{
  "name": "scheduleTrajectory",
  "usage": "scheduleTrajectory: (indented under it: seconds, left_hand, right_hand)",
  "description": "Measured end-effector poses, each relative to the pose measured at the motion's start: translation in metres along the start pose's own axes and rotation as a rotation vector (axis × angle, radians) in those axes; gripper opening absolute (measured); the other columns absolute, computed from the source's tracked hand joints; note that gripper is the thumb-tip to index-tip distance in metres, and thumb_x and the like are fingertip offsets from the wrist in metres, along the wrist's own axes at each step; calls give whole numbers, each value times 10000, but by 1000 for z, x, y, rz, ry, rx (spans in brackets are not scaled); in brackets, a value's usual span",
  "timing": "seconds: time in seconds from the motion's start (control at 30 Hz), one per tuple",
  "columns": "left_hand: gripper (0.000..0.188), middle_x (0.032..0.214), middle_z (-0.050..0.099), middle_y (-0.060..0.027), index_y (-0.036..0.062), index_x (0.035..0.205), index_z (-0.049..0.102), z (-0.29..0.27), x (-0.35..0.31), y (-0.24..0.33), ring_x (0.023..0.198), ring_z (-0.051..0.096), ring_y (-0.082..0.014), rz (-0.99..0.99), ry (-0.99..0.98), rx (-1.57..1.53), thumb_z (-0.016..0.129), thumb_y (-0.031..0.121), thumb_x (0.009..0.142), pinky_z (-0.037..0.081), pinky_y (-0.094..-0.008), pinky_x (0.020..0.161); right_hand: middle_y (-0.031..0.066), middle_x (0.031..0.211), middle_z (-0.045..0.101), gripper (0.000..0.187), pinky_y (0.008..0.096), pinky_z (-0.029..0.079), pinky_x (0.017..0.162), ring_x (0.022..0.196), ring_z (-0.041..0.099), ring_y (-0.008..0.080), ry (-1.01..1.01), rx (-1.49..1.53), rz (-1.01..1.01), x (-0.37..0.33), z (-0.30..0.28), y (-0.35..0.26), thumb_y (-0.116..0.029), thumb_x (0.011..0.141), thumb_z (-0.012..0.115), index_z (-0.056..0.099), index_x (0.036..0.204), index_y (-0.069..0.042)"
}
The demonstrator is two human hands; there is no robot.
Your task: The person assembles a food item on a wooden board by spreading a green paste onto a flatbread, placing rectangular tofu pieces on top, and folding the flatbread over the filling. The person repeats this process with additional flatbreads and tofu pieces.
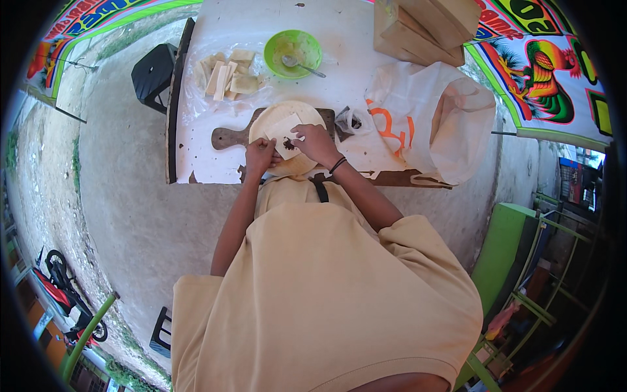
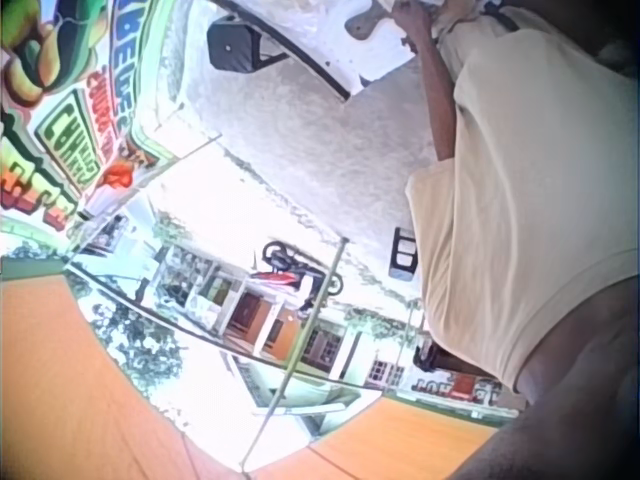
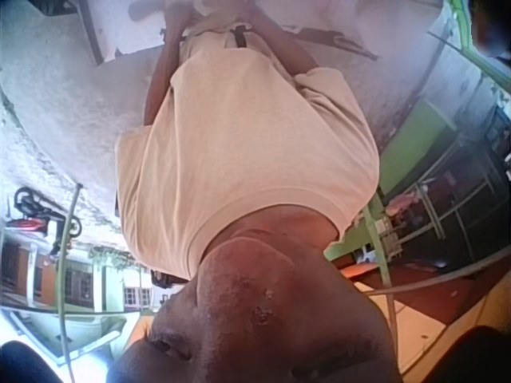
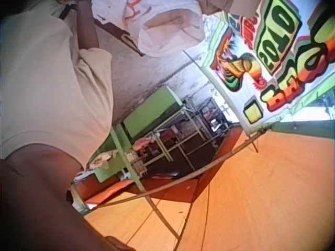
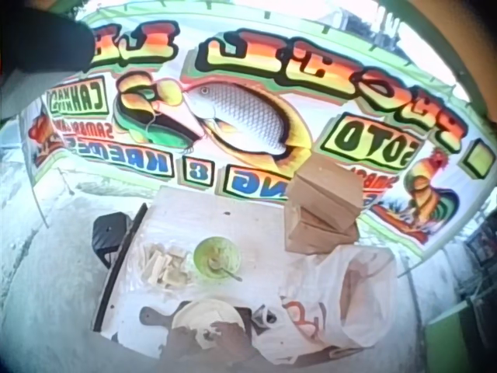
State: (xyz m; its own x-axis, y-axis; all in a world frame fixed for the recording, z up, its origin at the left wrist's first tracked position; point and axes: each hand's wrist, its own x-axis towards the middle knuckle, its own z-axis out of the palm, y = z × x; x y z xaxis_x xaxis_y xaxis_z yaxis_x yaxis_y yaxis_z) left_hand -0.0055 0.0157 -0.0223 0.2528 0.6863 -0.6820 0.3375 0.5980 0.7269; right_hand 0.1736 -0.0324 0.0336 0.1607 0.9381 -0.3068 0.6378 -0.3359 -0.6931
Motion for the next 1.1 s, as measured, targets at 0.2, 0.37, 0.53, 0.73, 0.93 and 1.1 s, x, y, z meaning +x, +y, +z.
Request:
scheduleTrajectory:
  seconds: [0.2,0.37,0.53,0.73,0.93,1.1]
  left_hand:
    - [283,640,663,-102,30,769,570,0,-2,5,521,661,-152,-4,26,-7,624,273,905,503,-241,414]
    - [274,639,662,-100,33,782,571,0,1,-1,508,653,-144,2,-1,-7,627,273,904,494,-236,401]
    - [275,637,660,-101,37,775,558,0,1,3,503,649,-143,9,-1,-18,635,269,899,494,-235,400]
    - [273,636,660,-101,41,778,566,-2,1,-1,503,649,-144,19,2,-10,635,276,899,495,-238,403]
    - [285,648,660,-94,42,793,573,0,0,1,509,647,-145,5,-3,4,634,300,897,506,-246,416]
    - [282,641,661,-100,37,784,570,-1,2,0,499,645,-144,0,-2,-13,631,286,902,500,-244,407]
  right_hand:
    - [178,802,676,195,419,521,732,812,656,347,403,-60,182,-14,-86,34,-209,818,638,689,862,-26]
    - [204,824,670,151,434,530,731,804,652,377,236,-400,234,9,-88,100,-135,791,606,677,811,-3]
    - [256,879,651,177,469,526,754,849,642,412,242,-459,327,22,-70,115,-134,798,574,661,846,12]
    - [293,892,635,187,477,527,752,854,647,405,199,-533,267,17,-70,104,-98,814,532,648,871,37]
    - [214,795,665,145,428,537,727,780,661,362,253,-444,235,15,-79,95,-101,796,581,682,801,2]
    - [157,762,679,120,388,529,729,735,664,322,102,-84,-19,16,-48,40,-101,777,610,713,780,-41]
